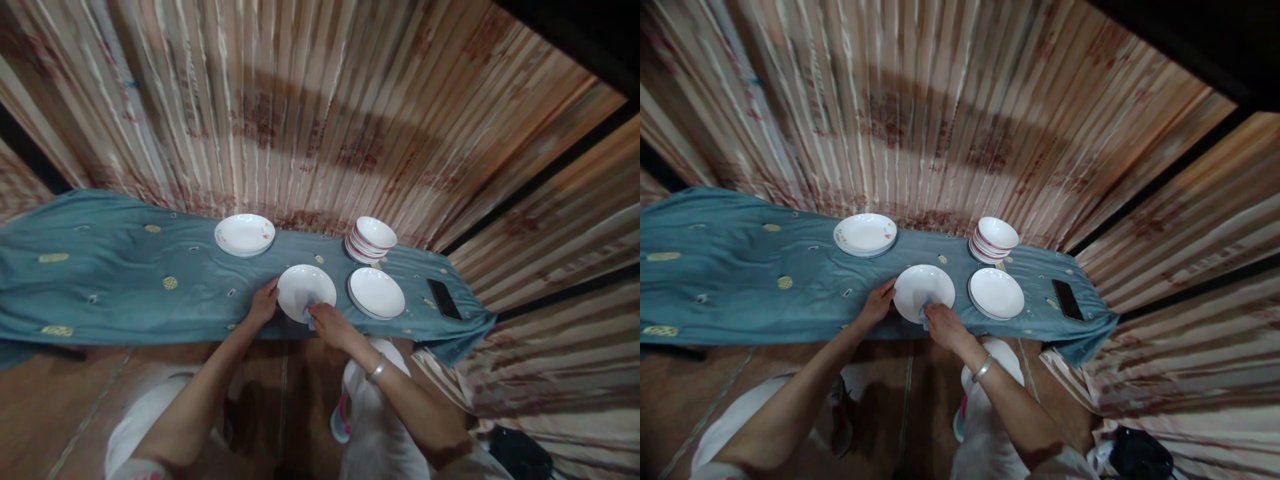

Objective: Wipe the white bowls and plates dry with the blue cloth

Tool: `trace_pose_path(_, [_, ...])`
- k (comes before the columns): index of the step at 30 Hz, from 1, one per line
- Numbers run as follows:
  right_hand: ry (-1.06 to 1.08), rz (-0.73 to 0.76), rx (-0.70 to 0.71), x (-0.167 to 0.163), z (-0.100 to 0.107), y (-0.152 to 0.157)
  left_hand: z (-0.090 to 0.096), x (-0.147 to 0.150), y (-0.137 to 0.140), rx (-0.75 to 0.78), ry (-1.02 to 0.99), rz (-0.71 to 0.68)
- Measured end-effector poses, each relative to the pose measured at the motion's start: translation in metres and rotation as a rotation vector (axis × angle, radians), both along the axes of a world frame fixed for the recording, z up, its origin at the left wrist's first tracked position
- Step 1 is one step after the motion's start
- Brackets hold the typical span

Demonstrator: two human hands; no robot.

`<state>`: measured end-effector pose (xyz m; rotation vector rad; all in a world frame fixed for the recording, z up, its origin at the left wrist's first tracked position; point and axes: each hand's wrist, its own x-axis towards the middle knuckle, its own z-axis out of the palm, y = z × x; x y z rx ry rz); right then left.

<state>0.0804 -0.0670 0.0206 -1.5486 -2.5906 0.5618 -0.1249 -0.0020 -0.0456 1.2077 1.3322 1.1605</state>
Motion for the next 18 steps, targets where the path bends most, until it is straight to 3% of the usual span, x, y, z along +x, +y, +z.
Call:
trace_pose_path(7, [-0.123,-0.091,0.107,-0.001,-0.008,0.030,-0.002,0.001,0.001,-0.015,0.033,0.014])
trace_pose_path(11, [-0.089,-0.102,0.149,-0.017,-0.014,0.046,-0.005,0.000,0.002,0.071,0.094,-0.002])
trace_pose_path(18, [0.076,-0.018,0.128,-0.048,-0.014,0.037,-0.003,-0.001,0.002,0.048,0.240,0.003])
